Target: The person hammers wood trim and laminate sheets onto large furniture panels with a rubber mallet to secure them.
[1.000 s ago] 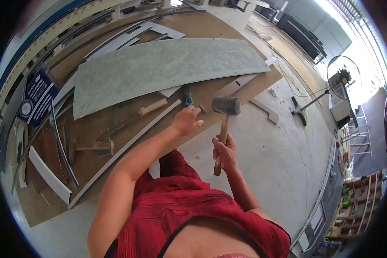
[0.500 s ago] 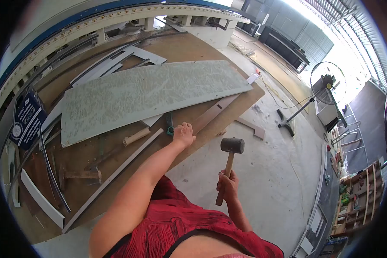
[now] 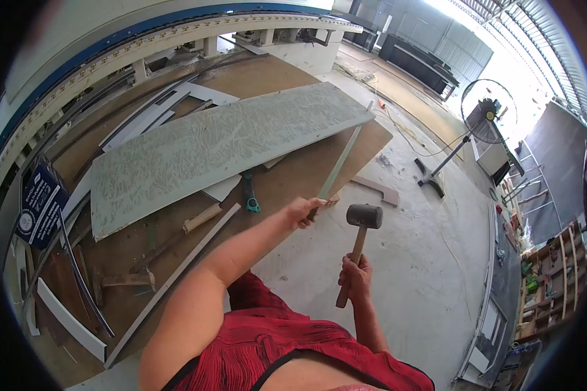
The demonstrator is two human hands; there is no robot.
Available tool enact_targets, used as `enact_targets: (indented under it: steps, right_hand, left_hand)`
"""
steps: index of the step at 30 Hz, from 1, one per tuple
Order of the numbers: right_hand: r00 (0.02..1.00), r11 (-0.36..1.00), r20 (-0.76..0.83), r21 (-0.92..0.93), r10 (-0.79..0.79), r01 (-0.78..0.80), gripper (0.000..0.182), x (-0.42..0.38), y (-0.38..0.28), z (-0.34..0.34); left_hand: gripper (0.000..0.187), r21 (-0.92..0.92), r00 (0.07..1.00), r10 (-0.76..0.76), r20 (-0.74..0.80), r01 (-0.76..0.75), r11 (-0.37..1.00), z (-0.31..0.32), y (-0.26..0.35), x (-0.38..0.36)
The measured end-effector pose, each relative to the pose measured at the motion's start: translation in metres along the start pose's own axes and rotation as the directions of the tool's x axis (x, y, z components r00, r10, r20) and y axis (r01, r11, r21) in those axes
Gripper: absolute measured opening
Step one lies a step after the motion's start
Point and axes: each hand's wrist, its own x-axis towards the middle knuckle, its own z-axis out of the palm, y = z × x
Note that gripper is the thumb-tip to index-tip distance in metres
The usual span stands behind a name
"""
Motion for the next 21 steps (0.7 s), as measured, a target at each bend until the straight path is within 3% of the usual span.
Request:
enact_targets:
  steps: [2, 5, 10, 11, 14, 15, 19, 21]
  right_hand:
    - [1.0, 1.0, -0.016, 0.01, -0.021, 0.022, 0.018, -0.001, -0.004, -0.001]
    - [0.999, 0.998, -0.032, 0.05, -0.032, 0.034, 0.013, -0.001, -0.008, -0.002]
    - [0.996, 0.995, -0.045, 0.051, -0.078, 0.081, 0.014, 0.01, -0.012, -0.007]
    - [0.994, 0.994, -0.053, 0.056, -0.096, 0.099, 0.014, 0.014, -0.016, -0.008]
    - [0.989, 0.99, -0.054, 0.013, -0.137, 0.138, 0.015, 0.018, -0.025, -0.017]
    - [0.993, 0.992, -0.024, 0.062, -0.113, 0.114, 0.023, 0.017, -0.028, -0.021]
    - [0.999, 0.995, -0.017, 0.097, -0.033, 0.035, 0.022, 0.019, -0.029, -0.023]
    - [0.999, 0.997, -0.031, 0.072, 0.007, -0.005, 0.022, 0.022, -0.023, -0.018]
  left_hand:
    - [0.033, -0.291, 1.0, -0.014, 0.02, 0.019, 0.957, 0.034, -0.004, -0.018]
    - [0.033, -0.402, 0.994, -0.066, 0.089, 0.096, 0.911, 0.056, -0.023, -0.016]
    - [0.036, -0.311, 0.957, -0.114, 0.267, 0.198, 0.93, 0.094, -0.059, -0.028]
    - [0.036, -0.304, 0.926, -0.096, 0.365, 0.216, 0.928, 0.091, -0.071, -0.026]
    - [0.037, -0.401, 0.908, -0.04, 0.417, 0.223, 0.888, 0.08, -0.071, -0.051]
    - [0.047, -0.437, 0.86, 0.021, 0.509, 0.237, 0.868, 0.07, -0.073, -0.047]
    - [0.061, -0.712, 0.726, 0.325, 0.606, 0.314, 0.628, 0.065, -0.049, -0.065]
    - [0.058, -0.666, 0.791, 0.277, 0.546, 0.209, 0.716, 0.058, -0.047, -0.069]
